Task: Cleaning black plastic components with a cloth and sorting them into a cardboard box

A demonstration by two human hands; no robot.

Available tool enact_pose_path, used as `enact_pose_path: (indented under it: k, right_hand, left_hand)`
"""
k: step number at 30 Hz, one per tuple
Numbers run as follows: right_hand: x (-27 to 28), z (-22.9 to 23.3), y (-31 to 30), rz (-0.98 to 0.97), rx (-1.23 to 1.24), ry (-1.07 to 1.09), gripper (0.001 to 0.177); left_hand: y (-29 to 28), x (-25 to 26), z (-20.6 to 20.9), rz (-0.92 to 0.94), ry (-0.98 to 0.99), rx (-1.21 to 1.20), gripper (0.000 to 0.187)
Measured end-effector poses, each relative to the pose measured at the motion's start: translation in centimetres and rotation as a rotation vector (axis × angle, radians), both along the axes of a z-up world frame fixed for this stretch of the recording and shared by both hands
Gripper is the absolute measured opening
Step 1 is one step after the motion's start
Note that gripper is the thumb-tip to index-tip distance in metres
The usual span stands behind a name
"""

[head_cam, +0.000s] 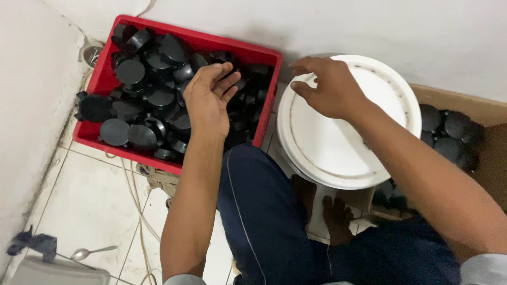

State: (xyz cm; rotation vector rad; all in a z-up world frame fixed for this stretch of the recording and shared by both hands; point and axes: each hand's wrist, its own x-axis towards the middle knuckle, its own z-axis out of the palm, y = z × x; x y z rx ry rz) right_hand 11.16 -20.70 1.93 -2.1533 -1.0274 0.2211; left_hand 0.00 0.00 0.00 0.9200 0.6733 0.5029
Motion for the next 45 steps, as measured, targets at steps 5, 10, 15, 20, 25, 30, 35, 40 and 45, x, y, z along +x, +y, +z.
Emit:
enact_pose_path:
  k: [5, 10, 15, 20, 25, 30, 35, 40, 45]
  right_hand:
    - [-0.7, -4.4, 8.0, -0.017, 0.044, 0.240, 0.028]
    - [-2.1, -11.6, 14.7, -0.149, -0.043, 0.569, 0.024]
    - [-5.8, -16.4, 18.3, -0.378, 0.040, 0.999, 0.032]
    - [-6.5, -19.6, 20.1, -0.376, 0.030, 1.120, 0.035]
    - [-7.4, -21.8, 22.1, -0.327, 0.073, 1.255, 0.041]
    - [-7.5, -25.0, 22.9, -0.153, 0.067, 1.211, 0.043]
    - [-7.6, -26.5, 22.9, -0.212, 0.116, 1.161, 0.040]
    - [-7.3, -27.4, 21.6, -0.369, 0.109, 1.109, 0.035]
    - [-7.0, -23.6, 19.3, -0.440, 0.014, 0.912, 0.038]
  left_hand:
    - [5.3, -3.4, -5.1, 0.150, 0.124, -0.046, 0.006]
    - [8.7, -5.9, -11.3, 0.303, 0.273, -0.086, 0.005]
    - [11.8, -7.6, -17.2, 0.418, 0.531, 0.159, 0.008]
    - [13.4, -7.7, -18.1, 0.376, 0.791, 0.587, 0.010]
    - [14.4, -7.2, -20.6, 0.171, 0.929, 0.797, 0.011]
    - [13.4, -6.4, -19.6, 0.086, 0.933, 0.724, 0.016]
    - [12.8, -6.2, -20.1, 0.141, 0.828, 0.672, 0.015]
    - [11.4, -5.5, -21.7, 0.131, 0.764, 0.651, 0.015]
    - [8.9, -4.8, -19.6, 0.059, 0.780, 0.591, 0.016]
